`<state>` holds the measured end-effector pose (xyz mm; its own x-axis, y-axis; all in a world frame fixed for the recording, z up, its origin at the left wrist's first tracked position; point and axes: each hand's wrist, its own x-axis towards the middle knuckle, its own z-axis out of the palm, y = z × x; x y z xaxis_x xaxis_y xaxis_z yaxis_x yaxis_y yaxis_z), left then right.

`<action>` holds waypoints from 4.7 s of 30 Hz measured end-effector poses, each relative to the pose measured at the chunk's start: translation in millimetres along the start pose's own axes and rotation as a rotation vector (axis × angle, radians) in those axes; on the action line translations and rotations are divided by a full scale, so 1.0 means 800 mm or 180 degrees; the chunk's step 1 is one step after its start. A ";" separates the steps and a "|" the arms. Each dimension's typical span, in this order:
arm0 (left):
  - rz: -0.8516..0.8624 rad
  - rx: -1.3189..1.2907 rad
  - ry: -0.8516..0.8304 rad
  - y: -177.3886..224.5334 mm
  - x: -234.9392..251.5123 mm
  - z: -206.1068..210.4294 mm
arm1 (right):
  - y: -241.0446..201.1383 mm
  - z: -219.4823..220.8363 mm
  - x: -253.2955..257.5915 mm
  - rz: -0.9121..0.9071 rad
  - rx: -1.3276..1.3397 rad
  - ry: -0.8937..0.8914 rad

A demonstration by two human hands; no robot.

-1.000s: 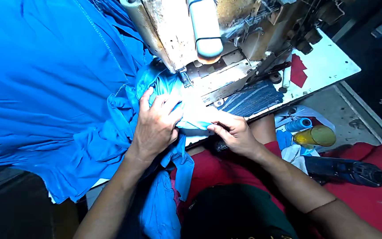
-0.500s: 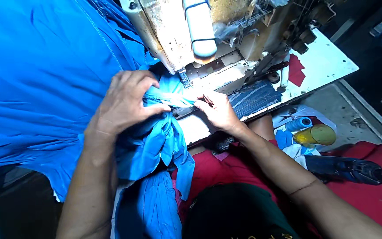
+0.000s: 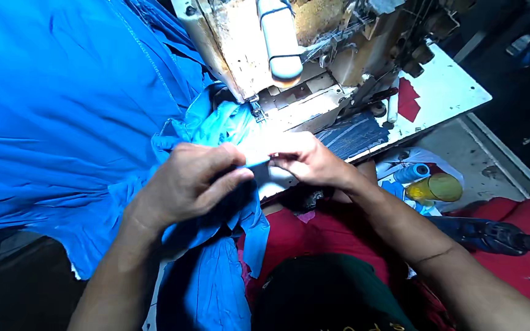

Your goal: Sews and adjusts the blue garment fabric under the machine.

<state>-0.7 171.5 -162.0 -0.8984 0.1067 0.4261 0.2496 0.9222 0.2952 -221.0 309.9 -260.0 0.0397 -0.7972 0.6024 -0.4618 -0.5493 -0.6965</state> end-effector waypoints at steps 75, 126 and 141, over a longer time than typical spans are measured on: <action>-0.2443 0.0797 0.0988 -0.092 0.038 0.023 | -0.049 -0.251 -0.067 0.0156 -0.1327 0.2799; -0.3005 0.1781 0.0764 -0.168 0.091 0.053 | 0.054 -0.396 0.062 0.1354 -0.0463 0.2512; -0.2411 0.0958 0.0705 -0.060 -0.064 0.022 | -0.078 -0.291 -0.145 0.1822 -0.1028 0.1942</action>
<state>27.1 128.0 -213.2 -0.6848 -0.6267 0.3719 -0.5267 0.7783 0.3418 -402.9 495.1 -196.2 -0.7087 -0.6048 0.3633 -0.4967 0.0621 -0.8657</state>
